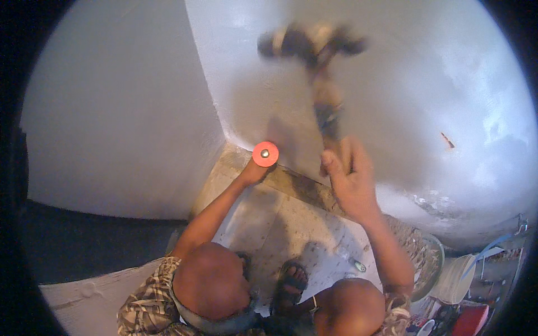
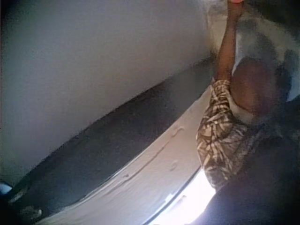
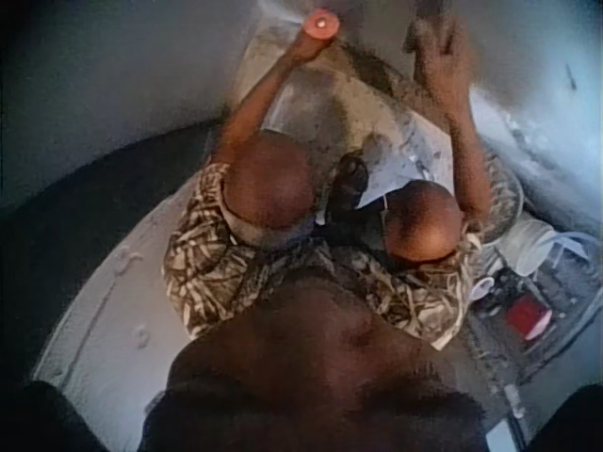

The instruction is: The person applies mortar with a trowel along a floor edge, then uses a hammer and a chisel to chip away hardened material near the wall.

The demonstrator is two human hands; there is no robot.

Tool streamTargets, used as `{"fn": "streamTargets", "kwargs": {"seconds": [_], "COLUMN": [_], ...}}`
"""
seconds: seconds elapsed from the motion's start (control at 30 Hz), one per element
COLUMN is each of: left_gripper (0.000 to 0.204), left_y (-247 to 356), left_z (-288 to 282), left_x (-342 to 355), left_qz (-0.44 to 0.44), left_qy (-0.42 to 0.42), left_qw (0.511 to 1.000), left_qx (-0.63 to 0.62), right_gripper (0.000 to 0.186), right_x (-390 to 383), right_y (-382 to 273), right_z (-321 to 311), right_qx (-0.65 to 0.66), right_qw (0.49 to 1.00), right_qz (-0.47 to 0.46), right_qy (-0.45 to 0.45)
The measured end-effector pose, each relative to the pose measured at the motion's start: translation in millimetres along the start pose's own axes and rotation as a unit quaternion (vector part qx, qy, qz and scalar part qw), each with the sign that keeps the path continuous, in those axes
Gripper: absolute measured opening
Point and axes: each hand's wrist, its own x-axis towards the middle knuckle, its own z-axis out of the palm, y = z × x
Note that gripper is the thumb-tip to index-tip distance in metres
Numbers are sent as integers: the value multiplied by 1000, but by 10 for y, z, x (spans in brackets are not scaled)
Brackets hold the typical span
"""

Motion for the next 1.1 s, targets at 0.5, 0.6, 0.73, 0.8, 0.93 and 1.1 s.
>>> {"fn": "streamTargets", "kwargs": {"seconds": [0.5,0.6,0.73,0.8,0.93,1.1], "left_gripper": [34,29,29,31,36,27], "left_y": [449,101,179,211,384,190], "left_z": [120,118,88,-19,122,202], "left_x": [5,23,42,16,115,87], "left_qz": [12,-13,-48,-56,-8,36], "left_qy": [8,-13,-55,-59,-41,3], "left_qw": [996,1000,997,996,997,996], "left_qx": [-84,3,32,30,-58,-86], "right_gripper": [56,54,47,41,39,43], "right_x": [-395,-306,42,119,-192,-381], "right_y": [878,582,-277,-369,1052,1115], "right_z": [314,138,-110,-11,202,333], "right_qx": [-193,-109,172,301,-247,-183], "right_qw": [968,992,980,934,962,948], "right_qz": [86,44,-100,-189,-94,125], "right_qy": [-136,-42,15,22,-72,-229]}}
